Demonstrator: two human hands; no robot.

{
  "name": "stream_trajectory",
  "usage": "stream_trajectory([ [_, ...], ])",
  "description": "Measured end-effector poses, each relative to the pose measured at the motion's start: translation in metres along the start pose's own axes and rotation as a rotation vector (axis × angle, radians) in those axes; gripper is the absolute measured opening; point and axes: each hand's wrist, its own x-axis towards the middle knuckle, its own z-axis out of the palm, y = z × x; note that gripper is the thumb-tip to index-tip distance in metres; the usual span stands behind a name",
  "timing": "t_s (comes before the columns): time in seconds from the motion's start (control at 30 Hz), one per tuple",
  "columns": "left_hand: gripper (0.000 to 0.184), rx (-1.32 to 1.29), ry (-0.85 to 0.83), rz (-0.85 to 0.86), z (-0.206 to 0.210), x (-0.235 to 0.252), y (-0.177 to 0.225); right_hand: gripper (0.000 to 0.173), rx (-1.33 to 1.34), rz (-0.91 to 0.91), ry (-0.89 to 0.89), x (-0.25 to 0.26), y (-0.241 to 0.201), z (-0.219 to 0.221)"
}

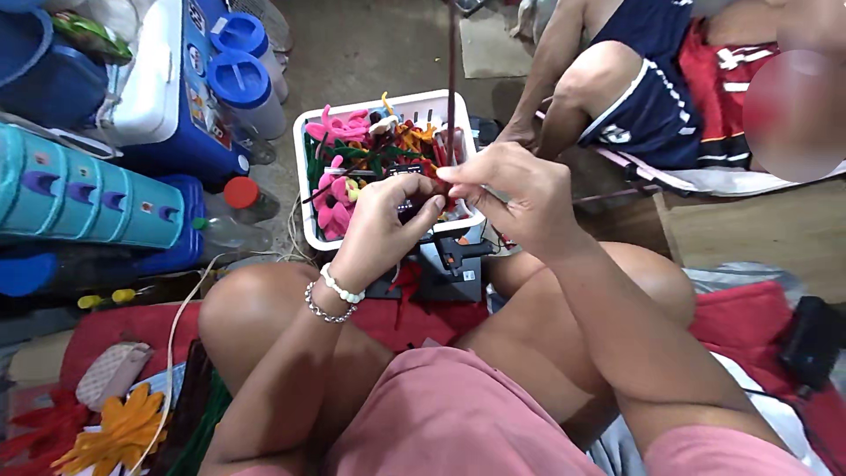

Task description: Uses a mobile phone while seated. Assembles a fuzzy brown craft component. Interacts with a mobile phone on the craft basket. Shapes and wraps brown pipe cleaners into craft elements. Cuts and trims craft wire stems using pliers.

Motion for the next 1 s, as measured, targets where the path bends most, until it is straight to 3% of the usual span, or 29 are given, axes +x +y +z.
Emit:
stream_trajectory([
  [0.27, 0.012, -0.050, -0.058, -0.057, -0.0025, -0.0020, -0.0014, 0.017, -0.083, -0.106, -0.051, -0.0029, 0.0023, -0.0018],
  [0.47, 0.011, 0.192, -0.027, 0.020, -0.0006, -0.0032, -0.0043, 0.025, -0.279, -0.149, -0.144, -0.0007, 0.0025, -0.0023],
  [0.57, 0.012, 0.259, -0.036, 0.017, -0.0001, -0.0048, -0.0056, 0.019, -0.343, -0.199, -0.152, 0.0003, 0.0025, -0.0019],
  [1.0, 0.014, 0.249, -0.029, 0.011, -0.0024, -0.0057, -0.0041, 0.018, -0.259, -0.202, -0.156, -0.0038, 0.0048, -0.0018],
])
